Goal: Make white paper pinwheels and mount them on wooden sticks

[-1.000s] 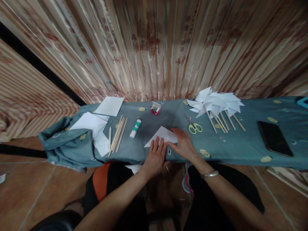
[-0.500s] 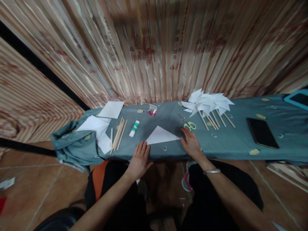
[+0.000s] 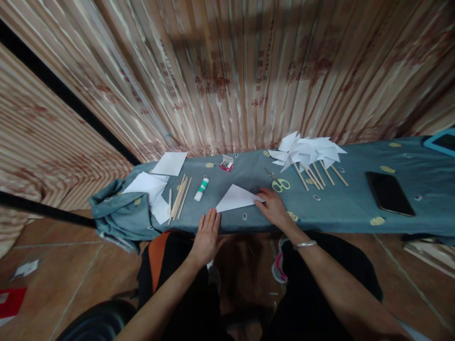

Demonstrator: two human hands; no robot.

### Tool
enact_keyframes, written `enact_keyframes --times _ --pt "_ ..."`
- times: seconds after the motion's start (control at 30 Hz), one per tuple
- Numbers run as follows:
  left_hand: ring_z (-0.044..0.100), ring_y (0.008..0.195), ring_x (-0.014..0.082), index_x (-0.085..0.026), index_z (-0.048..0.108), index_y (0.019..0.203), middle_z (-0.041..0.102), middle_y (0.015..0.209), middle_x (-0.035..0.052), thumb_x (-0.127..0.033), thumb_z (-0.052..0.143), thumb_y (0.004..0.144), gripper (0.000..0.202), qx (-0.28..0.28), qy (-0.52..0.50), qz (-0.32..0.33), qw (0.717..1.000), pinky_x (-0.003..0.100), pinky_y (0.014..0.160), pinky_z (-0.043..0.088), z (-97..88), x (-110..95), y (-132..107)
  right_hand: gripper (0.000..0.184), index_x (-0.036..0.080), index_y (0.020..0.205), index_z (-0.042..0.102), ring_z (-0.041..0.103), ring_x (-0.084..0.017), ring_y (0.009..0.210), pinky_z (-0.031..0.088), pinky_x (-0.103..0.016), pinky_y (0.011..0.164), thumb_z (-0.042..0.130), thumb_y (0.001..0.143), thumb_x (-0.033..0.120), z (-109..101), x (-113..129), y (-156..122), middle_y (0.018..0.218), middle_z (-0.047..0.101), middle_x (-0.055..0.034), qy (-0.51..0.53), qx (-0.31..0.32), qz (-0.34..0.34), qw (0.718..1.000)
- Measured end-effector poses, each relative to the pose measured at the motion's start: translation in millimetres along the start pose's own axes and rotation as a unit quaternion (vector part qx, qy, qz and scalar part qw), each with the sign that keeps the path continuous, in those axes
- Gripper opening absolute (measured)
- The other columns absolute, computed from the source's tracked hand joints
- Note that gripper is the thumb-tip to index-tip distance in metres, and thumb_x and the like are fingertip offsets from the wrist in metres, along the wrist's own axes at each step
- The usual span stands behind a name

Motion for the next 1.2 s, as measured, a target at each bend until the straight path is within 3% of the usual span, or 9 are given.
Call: enact_keyframes --times 0.2,0.37,0.47,0.53,0.63,0.77,1.0,1.1,1.2 --pt "0.02 0.145 0.036 -0.008 0.016 0.15 0.029 0.153 0.0276 -0.026 0.054 0.089 0.073 -0.025 -0.036 -0.031 0.999 0.059 0.113 0.027 0.3 -3 1 0.015 0.022 0.08 0.071 0.068 -0.024 0.099 0.05 -0.041 0.093 0.057 0.082 0.027 -10 -1 8 0.106 0.074 -0.0083 0.125 -0.046 0.056 0.989" --pt "0.012 0.148 0.0337 -0.014 0.008 0.152 0.023 0.156 0.0261 -0.033 0.048 0.094 0.073 -0.092 -0.084 -0.064 0.99 0.06 0.112 0.026 -5.2 -8 14 0.02 0.021 0.079 0.071 0.069 -0.026 0.094 0.052 -0.043 0.088 0.056 0.082 0.035 -61 -25 13 0.103 0.074 -0.0102 0.157 -0.185 0.09 0.966" --pt "0.011 0.148 0.0321 -0.015 0.003 0.153 0.022 0.156 0.0262 -0.032 0.048 0.094 0.076 -0.127 -0.098 -0.054 0.986 0.058 0.113 0.026 -11.4 -17 27 0.023 0.021 0.08 0.07 0.066 -0.029 0.097 0.05 -0.046 0.091 0.056 0.085 0.038 -85 -24 5 0.103 0.073 -0.0116 0.092 -0.232 0.076 0.965" --pt "0.01 0.148 0.0313 -0.015 0.001 0.153 0.022 0.156 0.0264 -0.029 0.05 0.094 0.078 -0.148 -0.099 -0.039 0.983 0.058 0.113 0.027 -18.0 -24 36 0.023 0.021 0.082 0.07 0.066 -0.028 0.097 0.05 -0.046 0.091 0.054 0.087 0.036 -84 -6 -4 0.102 0.073 -0.0116 0.054 -0.204 0.02 0.977" --pt "0.008 0.149 0.0309 -0.014 0.002 0.152 0.021 0.156 0.027 -0.024 0.05 0.093 0.077 -0.176 -0.078 -0.006 0.981 0.058 0.114 0.025 -29.9 -37 48 0.022 0.022 0.086 0.07 0.064 -0.026 0.101 0.05 -0.043 0.094 0.051 0.092 0.03 -62 31 -21 0.105 0.072 -0.0103 0.031 -0.128 -0.057 0.99" --pt "0.006 0.149 0.032 -0.018 0.023 0.149 0.019 0.158 0.025 -0.012 0.049 0.09 0.065 -0.178 -0.037 0.017 0.983 0.06 0.113 0.023 -36.0 -47 60 0.022 0.019 0.09 0.07 0.066 -0.025 0.098 0.053 -0.04 0.09 0.048 0.094 0.024 -34 61 -36 0.108 0.071 -0.0115 0.028 -0.045 -0.093 0.994" --pt "0.027 0.144 0.0306 -0.02 0.049 0.135 0.045 0.147 0.0182 -0.008 0.047 0.088 0.049 -0.154 -0.051 0.002 0.987 0.065 0.112 0.018 -28.5 -41 79 0.022 0.021 0.096 0.07 0.068 -0.022 0.098 0.054 -0.037 0.09 0.049 0.093 0.026 -31 62 -38 0.107 0.072 -0.0092 0.088 -0.007 -0.056 0.995" --pt "0.039 0.138 0.029 -0.022 0.056 0.129 0.062 0.13 0.0132 -0.005 0.049 0.085 0.047 -0.15 -0.085 -0.005 0.985 0.067 0.113 0.01 -28.2 -34 85 0.023 0.021 0.097 0.07 0.069 -0.021 0.097 0.055 -0.033 0.088 0.048 0.094 0.026 -33 59 -41 0.107 0.072 -0.0084 0.123 -0.003 -0.032 0.992" --pt "0.047 0.131 0.0283 -0.026 0.069 0.108 0.07 0.111 0.0065 -0.005 0.054 0.084 0.036 -0.147 -0.108 -0.008 0.983 0.069 0.112 0.005 -27.0 -26 90 0.025 0.021 0.098 0.07 0.069 -0.021 0.096 0.055 -0.034 0.088 0.046 0.094 0.025 -32 50 -45 0.105 0.072 -0.0084 0.122 0.007 -0.021 0.992"
Point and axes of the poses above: each hand's wrist, its own y-axis towards the middle knuckle, its own z-axis out of the palm, x = y × z, the point moved 5 cm from there along y, towards the middle knuckle
